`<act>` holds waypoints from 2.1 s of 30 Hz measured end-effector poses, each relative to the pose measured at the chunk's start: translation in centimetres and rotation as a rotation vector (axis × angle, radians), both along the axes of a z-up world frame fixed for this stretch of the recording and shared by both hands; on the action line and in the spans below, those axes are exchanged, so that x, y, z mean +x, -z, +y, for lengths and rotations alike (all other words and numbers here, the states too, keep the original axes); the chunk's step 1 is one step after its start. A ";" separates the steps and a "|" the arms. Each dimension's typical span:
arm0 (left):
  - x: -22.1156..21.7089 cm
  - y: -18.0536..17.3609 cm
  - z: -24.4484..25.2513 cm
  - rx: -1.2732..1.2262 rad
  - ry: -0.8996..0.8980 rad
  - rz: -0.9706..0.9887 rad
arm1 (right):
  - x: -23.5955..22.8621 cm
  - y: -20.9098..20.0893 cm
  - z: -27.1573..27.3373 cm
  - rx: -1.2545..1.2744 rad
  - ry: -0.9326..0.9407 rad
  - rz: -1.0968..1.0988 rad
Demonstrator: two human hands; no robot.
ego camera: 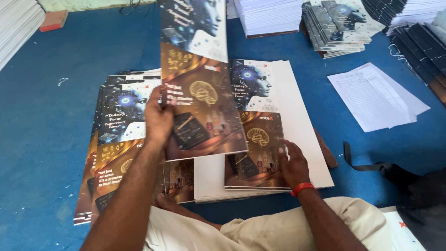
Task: The person sits on the floor and repeatedly picks up a book from a large stack, places it onto a separate pile, and then moves the completed pile to the side. The person continues this process, handling the books one by one.
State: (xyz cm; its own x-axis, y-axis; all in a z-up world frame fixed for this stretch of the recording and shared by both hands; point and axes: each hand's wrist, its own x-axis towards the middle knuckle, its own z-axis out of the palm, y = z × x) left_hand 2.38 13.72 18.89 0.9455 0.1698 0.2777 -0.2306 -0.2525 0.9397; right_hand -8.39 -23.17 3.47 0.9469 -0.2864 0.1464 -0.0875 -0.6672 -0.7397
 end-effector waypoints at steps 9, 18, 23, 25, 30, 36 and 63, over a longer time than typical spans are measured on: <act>0.8 6.8 -8.4 -0.051 0.068 0.018 | 0.5 -1.2 -1.8 0.477 0.168 0.014; -0.5 10.8 -12.5 -0.152 0.099 0.331 | 0.0 -2.2 -0.6 0.203 0.103 0.018; -0.6 13.1 -13.3 -0.044 0.043 0.489 | -0.3 -1.4 0.3 -0.075 -0.164 -0.048; -0.3 14.6 -13.3 0.014 0.033 0.514 | -0.5 -1.4 0.9 -0.187 -0.231 0.086; 0.2 17.4 -12.3 0.128 0.028 0.552 | -0.7 -1.7 1.7 -0.268 -0.296 0.308; -0.3 18.7 -12.0 0.214 0.041 0.455 | -0.6 -1.2 1.7 -0.323 -0.267 0.366; 1.0 13.6 2.9 0.759 0.059 0.553 | -0.7 -1.3 0.8 -0.333 -0.197 0.363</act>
State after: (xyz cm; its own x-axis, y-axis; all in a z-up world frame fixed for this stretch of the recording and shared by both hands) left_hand 3.41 16.64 5.25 0.9776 0.0751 -0.1965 0.1671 -0.8445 0.5088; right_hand -9.12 -22.34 4.75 0.9847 -0.0914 -0.1480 -0.1474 -0.8904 -0.4306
